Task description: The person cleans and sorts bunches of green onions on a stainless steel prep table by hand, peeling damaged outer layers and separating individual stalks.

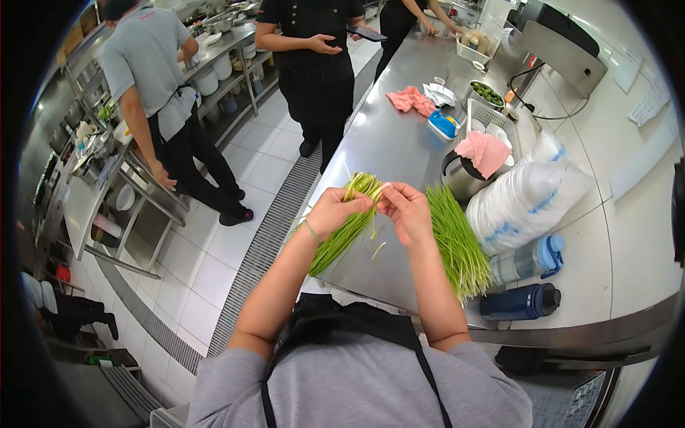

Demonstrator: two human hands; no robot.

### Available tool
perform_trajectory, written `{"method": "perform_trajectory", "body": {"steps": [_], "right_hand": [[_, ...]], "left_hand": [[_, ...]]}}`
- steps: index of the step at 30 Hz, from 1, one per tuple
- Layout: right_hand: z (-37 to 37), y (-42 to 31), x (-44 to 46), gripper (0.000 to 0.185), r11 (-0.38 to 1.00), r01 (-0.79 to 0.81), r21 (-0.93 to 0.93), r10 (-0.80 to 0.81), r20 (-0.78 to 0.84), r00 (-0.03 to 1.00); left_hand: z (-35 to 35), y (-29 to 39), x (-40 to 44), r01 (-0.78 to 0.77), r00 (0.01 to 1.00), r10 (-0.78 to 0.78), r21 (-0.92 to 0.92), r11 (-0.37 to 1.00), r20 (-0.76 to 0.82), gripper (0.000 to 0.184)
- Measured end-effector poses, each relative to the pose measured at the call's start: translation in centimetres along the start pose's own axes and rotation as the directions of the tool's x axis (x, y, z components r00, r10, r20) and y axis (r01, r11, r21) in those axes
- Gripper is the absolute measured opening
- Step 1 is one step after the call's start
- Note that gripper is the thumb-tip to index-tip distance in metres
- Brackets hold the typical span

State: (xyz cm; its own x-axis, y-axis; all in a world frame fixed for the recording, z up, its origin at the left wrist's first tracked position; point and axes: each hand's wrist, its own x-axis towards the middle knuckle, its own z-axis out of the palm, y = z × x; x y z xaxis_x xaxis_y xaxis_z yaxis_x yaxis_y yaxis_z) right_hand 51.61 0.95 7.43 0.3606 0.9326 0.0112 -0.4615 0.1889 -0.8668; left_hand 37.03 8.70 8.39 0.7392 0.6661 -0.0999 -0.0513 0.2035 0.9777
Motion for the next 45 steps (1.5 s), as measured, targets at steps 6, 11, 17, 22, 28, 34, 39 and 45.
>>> {"method": "perform_trajectory", "body": {"steps": [6, 11, 17, 22, 28, 34, 39, 45], "right_hand": [[-0.5, -0.2, -0.4, 0.015, 0.999, 0.024, -0.032, -0.024, 0.0, 1.0], [-0.3, -0.5, -0.8, 0.014, 0.999, 0.006, -0.033, -0.006, 0.005, 1.0], [0.0, -0.3, -1.0, 0.011, 0.997, -0.014, -0.07, 0.017, 0.046, 0.999], [-0.4, -0.5, -0.9, 0.009, 0.998, 0.015, -0.06, -0.018, -0.045, 0.999], [-0.1, 0.4, -1.6, 0.011, 0.997, -0.052, -0.061, 0.051, -0.011, 0.999], [-0.2, 0.3, -1.8, 0.009, 0.986, -0.06, -0.156, 0.051, -0.059, 0.997], [-1.4, -0.4, -1.8, 0.007, 0.886, 0.019, -0.463, -0.038, -0.032, 0.999], [-2.0, -0.5, -1.1, 0.006, 0.989, 0.068, -0.128, -0.087, -0.144, 0.986]], "left_hand": [[0.2, 0.3, -0.3, 0.045, 0.999, -0.045, -0.024, 0.999, 0.018, 0.016], [-0.2, -0.5, -0.2, 0.083, 0.995, -0.08, -0.046, 0.996, 0.055, 0.014], [0.3, 0.1, -1.2, 0.075, 0.996, -0.073, -0.03, 0.997, 0.05, 0.013], [-1.0, -1.2, -1.2, 0.108, 0.992, -0.111, 0.056, 0.993, 0.058, 0.016], [-0.5, -1.2, -1.4, 0.048, 0.999, -0.048, 0.004, 0.999, 0.02, 0.012], [-0.6, -2.0, -1.1, -0.021, 0.999, 0.018, 0.09, 0.996, 0.033, 0.012], [-1.4, -2.4, -1.2, 0.004, 0.998, -0.011, 0.112, 0.994, 0.064, 0.011], [-1.1, -1.4, -2.0, 0.093, 0.993, -0.1, 0.101, 0.991, 0.068, 0.011]]}}
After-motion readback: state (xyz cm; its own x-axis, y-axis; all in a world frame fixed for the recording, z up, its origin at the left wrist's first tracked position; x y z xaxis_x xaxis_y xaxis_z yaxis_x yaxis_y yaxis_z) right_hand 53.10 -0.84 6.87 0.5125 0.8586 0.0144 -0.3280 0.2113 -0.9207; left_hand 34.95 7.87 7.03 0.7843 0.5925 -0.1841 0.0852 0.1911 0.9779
